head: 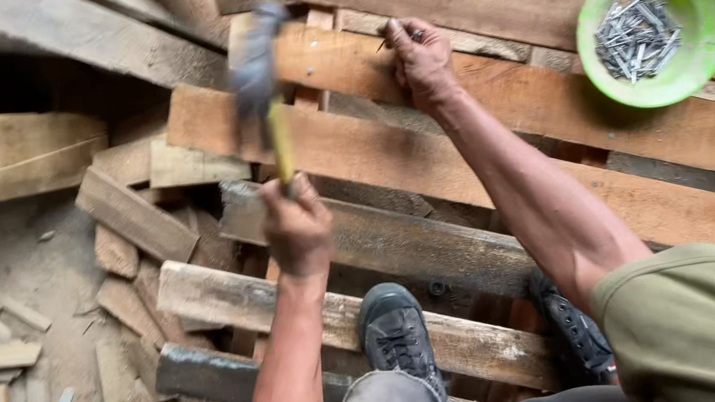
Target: The person hammers nails into wooden planks using a hammer. They repeatedly pick up nails from a green bowl and a red container, position them on the wood, and strike them until flush.
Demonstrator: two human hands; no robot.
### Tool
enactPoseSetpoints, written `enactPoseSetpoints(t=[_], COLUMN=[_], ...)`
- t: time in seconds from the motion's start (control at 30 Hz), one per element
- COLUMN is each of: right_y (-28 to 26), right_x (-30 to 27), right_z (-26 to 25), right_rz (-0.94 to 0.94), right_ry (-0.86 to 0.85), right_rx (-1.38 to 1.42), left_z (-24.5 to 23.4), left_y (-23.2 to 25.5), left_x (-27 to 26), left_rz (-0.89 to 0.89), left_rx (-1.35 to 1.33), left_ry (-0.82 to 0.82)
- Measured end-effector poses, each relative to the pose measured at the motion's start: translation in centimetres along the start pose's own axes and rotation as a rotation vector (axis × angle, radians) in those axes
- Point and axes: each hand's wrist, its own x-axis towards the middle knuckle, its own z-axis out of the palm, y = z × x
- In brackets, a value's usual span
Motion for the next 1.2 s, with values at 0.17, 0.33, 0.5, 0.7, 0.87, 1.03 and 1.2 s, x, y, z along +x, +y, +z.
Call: enactPoseSetpoints(t=[0.17, 0.33, 0.5, 0.7, 0.87, 1.03, 1.2], right_y=[-0.6, -2.1, -2.5, 0.5, 1.5, 2.1, 3.1], right_x=[-1.9, -4.4, -7.2, -9.8, -10.5, -9.9, -10.3], right_z=[0.1, 0.6, 3.2, 3.9, 4.7, 6.5, 7.4], right_rz=[-0.025, -0.107, -0.18, -0.172, -0.253, -0.442, -0.497], right_ry=[0.024, -0.032, -0.124, -0.181, -0.226, -0.373, -0.398], right_rx=[-0.204, -0.436, -0.441, -0.464, -0.546, -0.624, -0.728], left_z=[-3.7, -3.6, -3.2, -0.8, -1.5, -5.1, -9.3], left_y=[2.1, 1.0, -0.6, -2.8, -3.4, -3.7, -3.5], left_x=[1.2, 0.8, 2.7, 0.6, -0.2, -2.0, -1.7], left_rz=[-0.21, -0.096, -0.225, -0.22, -0.254, -0.321, -0.181], left_rx=[-0.025, -0.079, 0.129, 0.071, -0.189, -0.294, -0.232], left_ry=[-0.578, -0.39, -0.744, -0.691, -0.57, -0.443, -0.335])
